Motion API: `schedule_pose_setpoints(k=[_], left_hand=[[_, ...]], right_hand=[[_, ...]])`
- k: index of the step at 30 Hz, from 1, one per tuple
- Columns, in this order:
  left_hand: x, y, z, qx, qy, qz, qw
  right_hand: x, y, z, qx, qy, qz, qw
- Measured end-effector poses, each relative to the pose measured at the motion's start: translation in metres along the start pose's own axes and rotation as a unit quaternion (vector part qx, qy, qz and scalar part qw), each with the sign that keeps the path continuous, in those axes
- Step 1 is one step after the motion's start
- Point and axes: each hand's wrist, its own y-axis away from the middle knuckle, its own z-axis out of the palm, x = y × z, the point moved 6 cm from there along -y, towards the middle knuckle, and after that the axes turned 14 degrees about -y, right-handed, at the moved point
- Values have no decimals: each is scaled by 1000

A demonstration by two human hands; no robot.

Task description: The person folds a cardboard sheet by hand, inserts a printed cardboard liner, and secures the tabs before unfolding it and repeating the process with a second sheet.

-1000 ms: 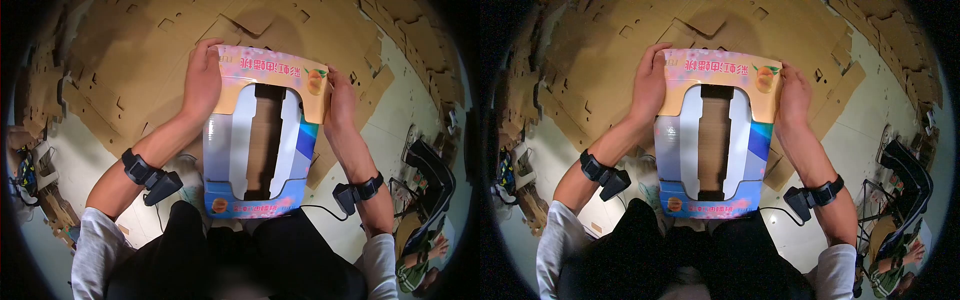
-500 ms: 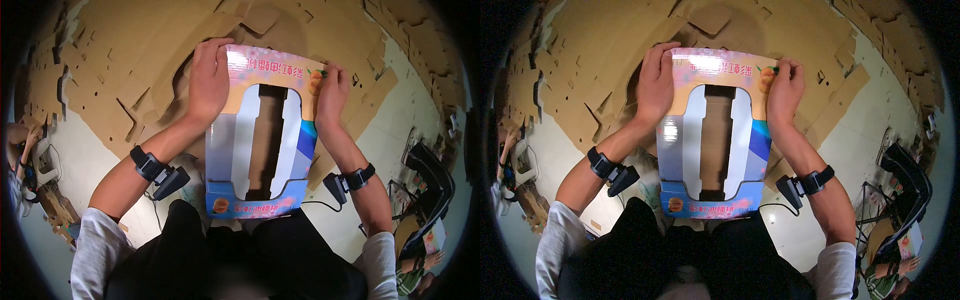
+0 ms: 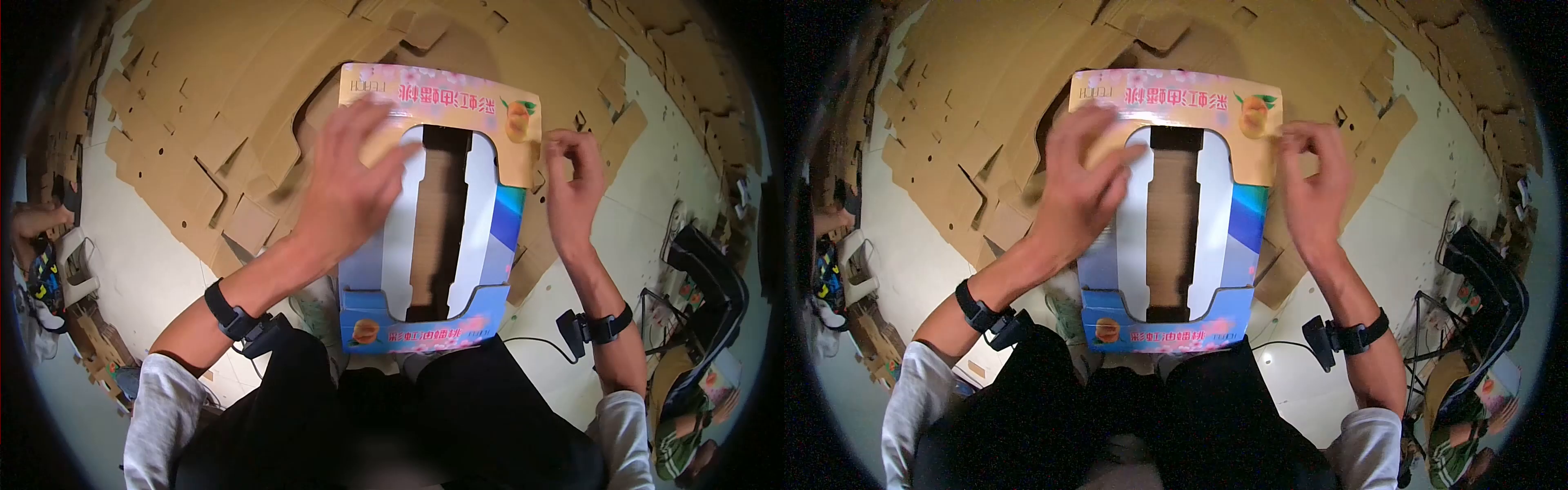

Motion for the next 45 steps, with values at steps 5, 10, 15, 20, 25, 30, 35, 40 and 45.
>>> schedule_pose_setpoints(k=[5,10,15,20,25,30,35,40,45], left_hand=[[39,16,11,-183,14,210,960],[41,18,17,-183,51,204,960],[40,13,13,-194,38,178,964],[37,10,15,-168,44,182,968],[47,7,18,-190,17,188,963],[41,12,22,-214,12,214,953],[40,11,25,-203,38,204,957],[41,15,30,-167,21,220,961],[39,17,28,-177,3,218,960]], right_hand=[[-54,6,48,-244,53,-201,947],[-48,48,91,-439,106,-286,845],[-49,59,43,-275,43,-243,929],[-3,22,1,-162,42,47,985],[6,27,10,-133,-58,147,978],[-10,27,7,-128,46,14,991],[6,28,32,-33,-54,127,990],[38,29,39,19,-142,124,982],[14,18,28,-56,8,129,990]])
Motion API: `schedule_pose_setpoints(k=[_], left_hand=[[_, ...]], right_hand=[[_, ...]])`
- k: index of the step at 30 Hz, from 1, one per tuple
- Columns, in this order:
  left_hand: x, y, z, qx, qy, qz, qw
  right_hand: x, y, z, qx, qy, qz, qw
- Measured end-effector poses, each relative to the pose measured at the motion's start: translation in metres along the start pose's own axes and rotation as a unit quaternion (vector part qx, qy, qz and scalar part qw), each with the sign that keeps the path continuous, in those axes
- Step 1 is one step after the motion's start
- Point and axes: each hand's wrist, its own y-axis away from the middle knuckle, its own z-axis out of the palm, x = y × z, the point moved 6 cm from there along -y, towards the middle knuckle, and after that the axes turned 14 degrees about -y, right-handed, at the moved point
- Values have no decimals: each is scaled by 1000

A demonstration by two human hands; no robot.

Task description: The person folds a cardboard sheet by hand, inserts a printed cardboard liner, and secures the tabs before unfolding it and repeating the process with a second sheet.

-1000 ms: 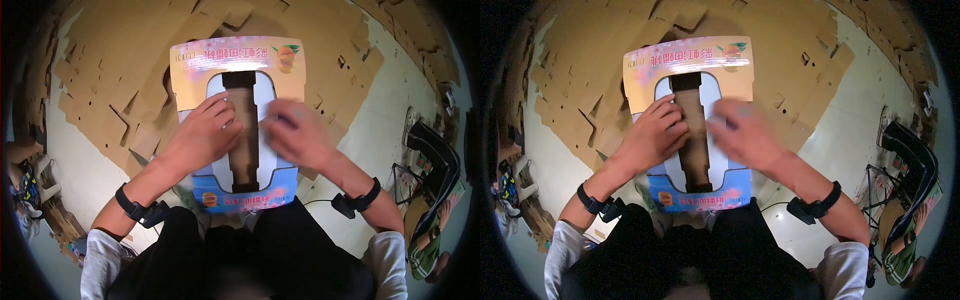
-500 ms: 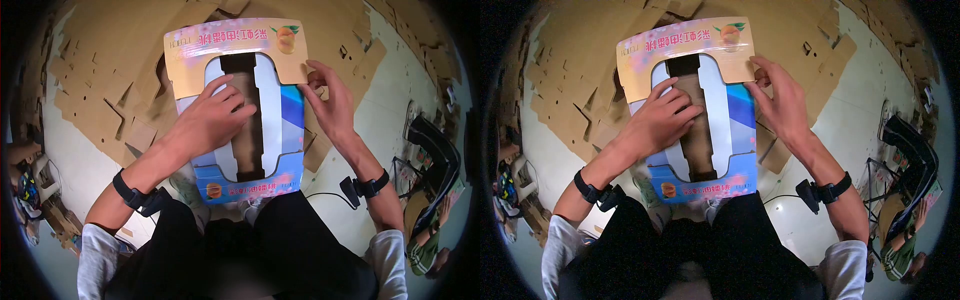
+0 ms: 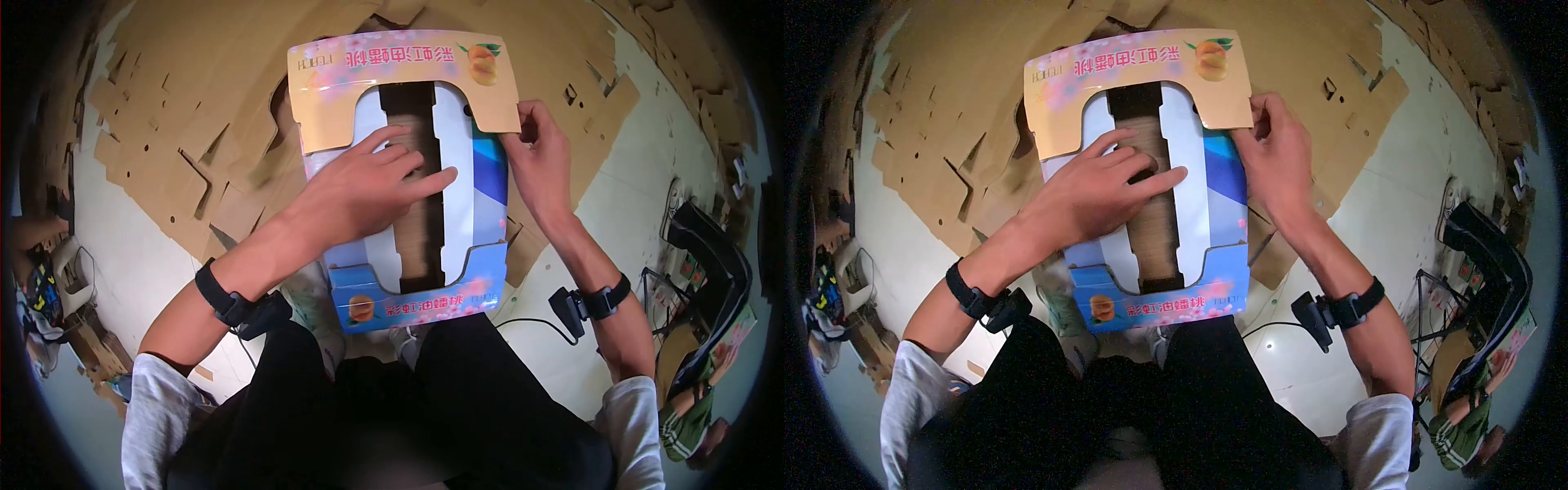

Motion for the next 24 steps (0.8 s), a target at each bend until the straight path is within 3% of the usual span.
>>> schedule_pose_setpoints(k=[3,6,9,12,15,18,19,21,24], left_hand=[[0,0,-2,6,-8,-1,1000],[0,0,-1,10,-1,-5,1000],[-1,2,0,37,5,-7,999],[-1,1,2,44,-9,-3,999],[-2,0,3,35,-29,7,999],[-2,-2,-1,33,-47,22,998],[-1,-1,-1,33,-46,24,998],[1,0,-3,28,-57,36,997],[6,4,-2,-1,-80,83,993]], right_hand=[[-8,0,-4,-53,27,-25,998],[-6,-6,-15,-147,-42,48,987],[7,-19,-27,-149,-250,161,943],[24,-19,-10,-141,-222,204,943],[45,-22,-5,-129,-201,192,952],[32,-27,-10,-83,-137,67,985],[10,-25,-10,-75,-52,-46,995],[-41,-13,-4,-51,121,-270,954],[-75,12,44,-250,120,-438,855]])
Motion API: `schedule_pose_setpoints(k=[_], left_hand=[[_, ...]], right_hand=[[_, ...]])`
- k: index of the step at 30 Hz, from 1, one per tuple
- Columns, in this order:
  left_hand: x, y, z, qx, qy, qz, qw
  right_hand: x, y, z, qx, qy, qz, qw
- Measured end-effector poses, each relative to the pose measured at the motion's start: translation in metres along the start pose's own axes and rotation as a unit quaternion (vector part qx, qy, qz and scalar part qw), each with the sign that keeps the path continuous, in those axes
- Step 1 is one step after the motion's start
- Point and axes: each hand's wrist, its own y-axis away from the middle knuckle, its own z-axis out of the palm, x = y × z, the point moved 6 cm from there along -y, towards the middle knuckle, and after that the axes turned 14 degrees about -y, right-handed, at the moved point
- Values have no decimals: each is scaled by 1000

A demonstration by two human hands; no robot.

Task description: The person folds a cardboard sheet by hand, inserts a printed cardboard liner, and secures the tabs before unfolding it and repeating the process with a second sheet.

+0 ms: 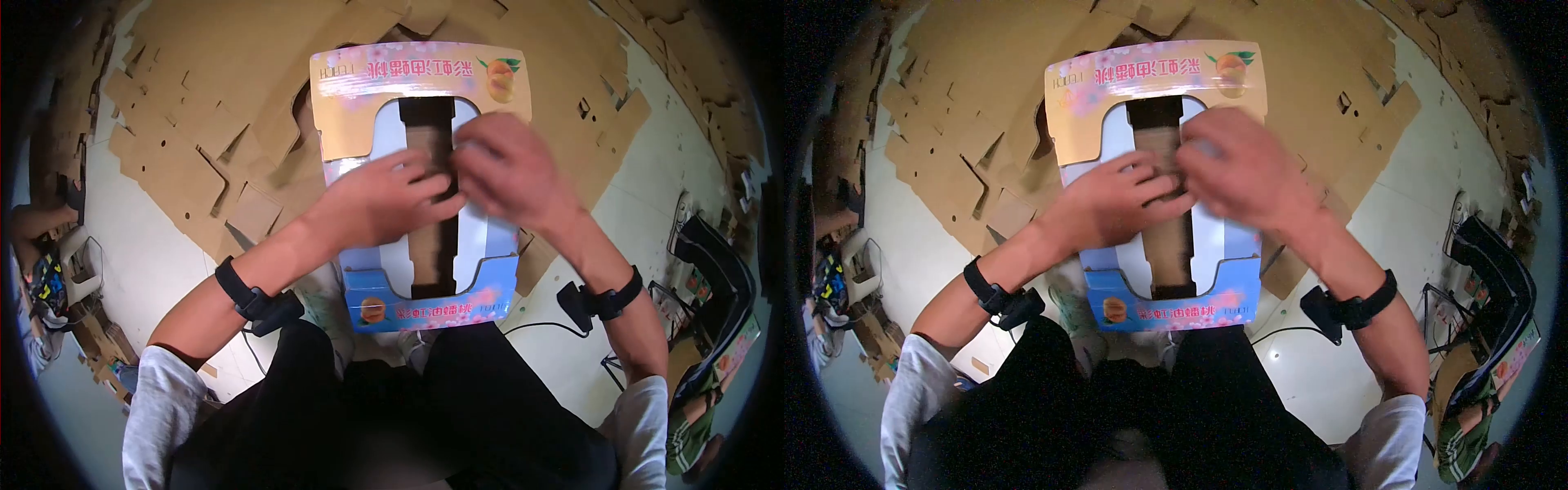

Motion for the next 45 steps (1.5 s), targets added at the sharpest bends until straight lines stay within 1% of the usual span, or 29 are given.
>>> schedule_pose_setpoints(k=[2,3,6,7,11,13,14,15,16,18,20,22,23,24,26,27,29,30,31,32,33,36,38,39,41,42,43,44,45], left_hand=[[12,9,20,-35,2,45,998],[15,10,14,31,0,43,999],[15,19,8,45,44,32,997],[16,17,4,67,42,44,996],[28,20,-3,53,121,33,991],[29,23,-15,114,119,9,986],[28,26,-20,142,122,-3,982],[19,35,-12,89,112,3,990],[0,43,-11,51,104,-68,991],[-36,59,-9,-19,83,-206,975],[-69,84,-2,-66,9,-332,941],[-89,108,11,-84,15,-418,905],[-97,119,19,-93,17,-460,883],[-99,125,24,-85,4,-466,881],[-101,133,36,-69,-22,-478,875],[-104,141,41,-35,0,-522,852],[-113,154,47,34,42,-601,798],[-120,165,49,32,67,-661,747],[-128,174,49,30,92,-714,693],[-136,183,49,29,116,-763,636],[-142,190,47,52,140,-786,600],[-154,201,38,131,225,-834,486],[-159,200,26,194,304,-841,403],[-164,202,28,240,332,-824,391],[-175,218,42,329,389,-779,366],[-180,227,51,332,412,-767,363],[-185,233,59,336,435,-754,360],[-189,239,68,341,457,-741,355],[-186,234,68,312,475,-725,389]], right_hand=[[-8,-7,33,-71,22,-39,996],[-10,-7,46,-106,32,-58,992],[2,1,48,-156,30,-64,985],[2,2,45,-149,26,-66,986],[-21,27,29,-134,14,-44,990],[-15,53,23,-117,37,-33,992],[-5,74,13,-128,51,-2,991],[14,102,3,-151,86,54,983],[25,118,-20,-132,92,96,982],[57,184,-64,-67,174,176,967],[85,260,-106,-43,231,349,907],[93,336,-137,38,215,505,835],[94,376,-147,54,187,587,786],[93,415,-153,67,156,664,728],[90,471,-145,169,160,635,736],[88,486,-142,218,161,620,736],[95,484,-132,134,165,627,749],[98,482,-127,91,166,630,753],[86,455,-121,81,149,642,747],[85,455,-116,94,168,657,729],[93,473,-110,62,214,610,761],[89,433,-99,124,315,506,793],[64,334,-109,168,282,491,807],[65,311,-103,125,205,491,837],[64,286,-81,-36,174,420,890],[62,281,-72,-114,159,380,904],[65,289,-69,-143,212,321,912],[73,306,-79,-146,220,331,906],[84,328,-93,-149,228,339,901]])
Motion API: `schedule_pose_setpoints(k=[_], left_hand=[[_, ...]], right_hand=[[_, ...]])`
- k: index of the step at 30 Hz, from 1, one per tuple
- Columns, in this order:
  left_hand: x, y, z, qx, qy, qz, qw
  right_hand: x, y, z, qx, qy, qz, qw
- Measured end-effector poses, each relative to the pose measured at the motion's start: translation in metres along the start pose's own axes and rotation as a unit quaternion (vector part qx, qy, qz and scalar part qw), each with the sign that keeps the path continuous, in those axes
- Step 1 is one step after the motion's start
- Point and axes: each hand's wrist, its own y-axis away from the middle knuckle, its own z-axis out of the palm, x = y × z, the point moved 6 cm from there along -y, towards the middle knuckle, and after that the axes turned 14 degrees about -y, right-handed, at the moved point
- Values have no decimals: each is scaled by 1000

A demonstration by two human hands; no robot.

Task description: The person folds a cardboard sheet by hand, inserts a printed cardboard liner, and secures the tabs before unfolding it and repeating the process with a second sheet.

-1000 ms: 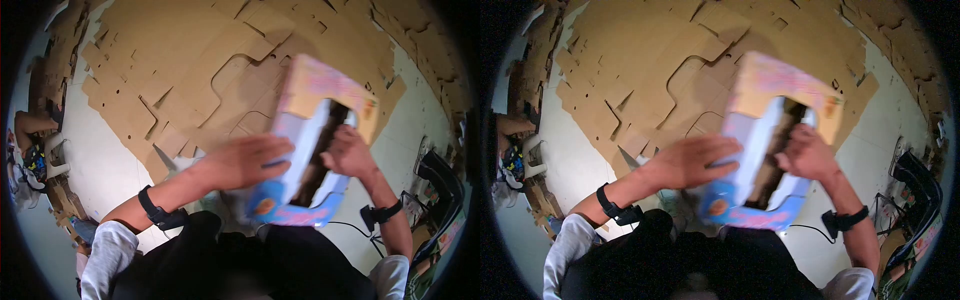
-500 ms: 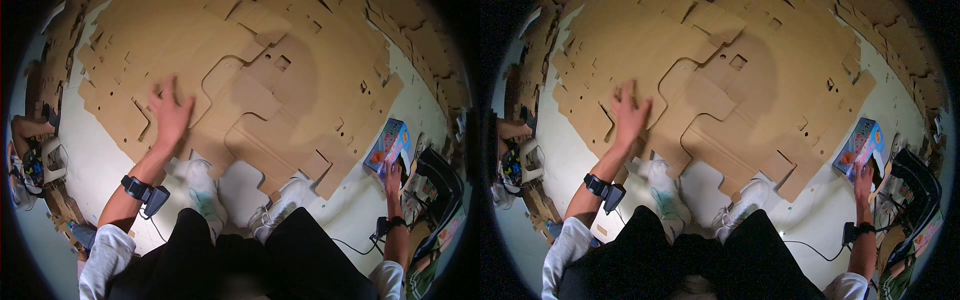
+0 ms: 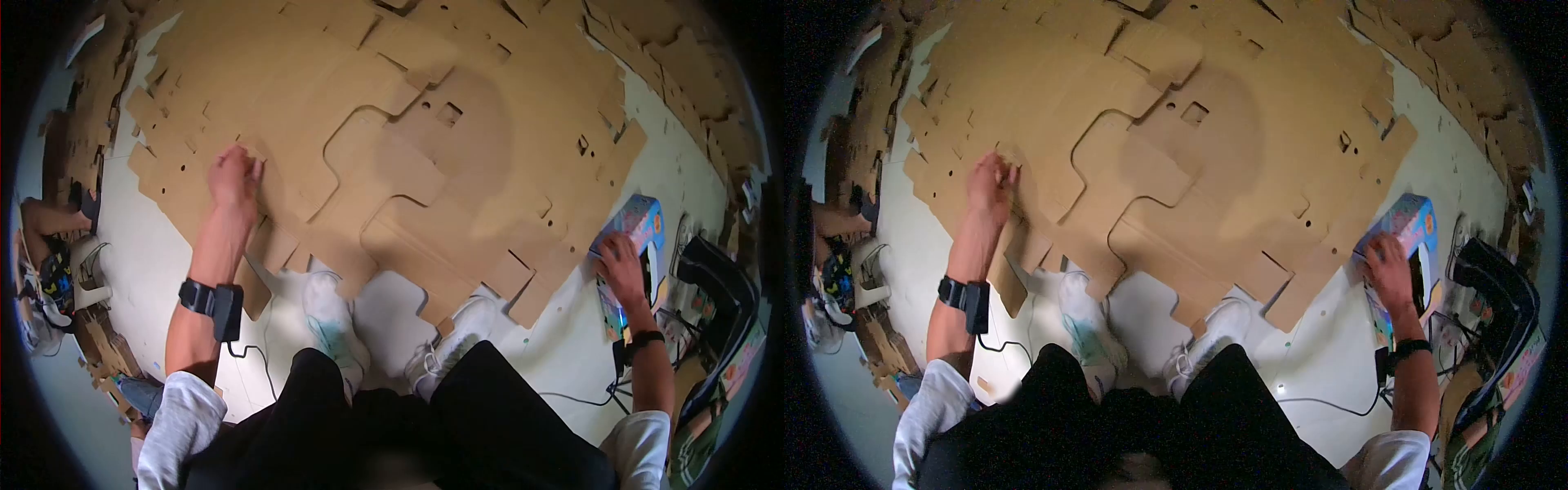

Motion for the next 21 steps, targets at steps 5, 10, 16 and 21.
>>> schedule_pose_setpoints(k=[5,10,16,21], left_hand=[[-7,104,25,-24,-102,-97,990],[-28,93,26,-100,-3,-190,977],[22,75,75,-268,120,-156,943],[62,69,84,-250,-50,15,967]], right_hand=[[84,-4,-20,217,-1,212,953],[14,-84,-24,198,-90,163,962],[-52,-149,-38,223,-240,141,934],[-72,-174,-48,206,-291,180,917]])
